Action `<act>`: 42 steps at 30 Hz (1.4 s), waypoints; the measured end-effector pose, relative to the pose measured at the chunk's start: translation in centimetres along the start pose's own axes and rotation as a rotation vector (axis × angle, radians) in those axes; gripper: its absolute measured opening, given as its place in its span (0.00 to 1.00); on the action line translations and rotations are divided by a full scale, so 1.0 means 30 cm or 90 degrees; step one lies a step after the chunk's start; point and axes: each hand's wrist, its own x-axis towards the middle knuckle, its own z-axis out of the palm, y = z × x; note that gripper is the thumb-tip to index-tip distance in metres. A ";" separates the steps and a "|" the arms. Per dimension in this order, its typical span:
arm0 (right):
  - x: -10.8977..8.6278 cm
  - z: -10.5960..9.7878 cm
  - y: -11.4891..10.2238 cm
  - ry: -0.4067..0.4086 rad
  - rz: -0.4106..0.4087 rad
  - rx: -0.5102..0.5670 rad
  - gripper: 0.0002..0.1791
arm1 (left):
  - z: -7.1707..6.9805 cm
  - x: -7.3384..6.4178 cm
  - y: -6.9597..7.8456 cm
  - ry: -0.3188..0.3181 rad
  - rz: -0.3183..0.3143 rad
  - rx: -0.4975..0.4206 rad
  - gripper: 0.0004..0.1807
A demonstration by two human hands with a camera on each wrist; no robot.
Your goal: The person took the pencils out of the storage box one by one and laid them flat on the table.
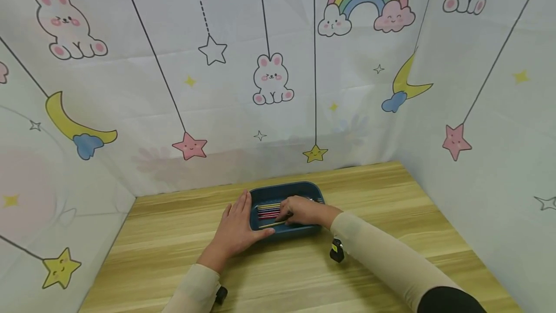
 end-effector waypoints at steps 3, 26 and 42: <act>0.001 0.003 -0.002 0.004 -0.003 -0.016 0.14 | 0.000 -0.001 -0.001 -0.001 0.000 0.001 0.77; -0.020 -0.045 -0.010 0.069 0.037 0.106 0.17 | -0.016 -0.008 0.008 -0.011 -0.005 -0.013 0.77; -0.115 -0.187 0.018 0.056 0.030 0.229 0.15 | -0.010 -0.004 0.005 -0.007 -0.005 0.000 0.78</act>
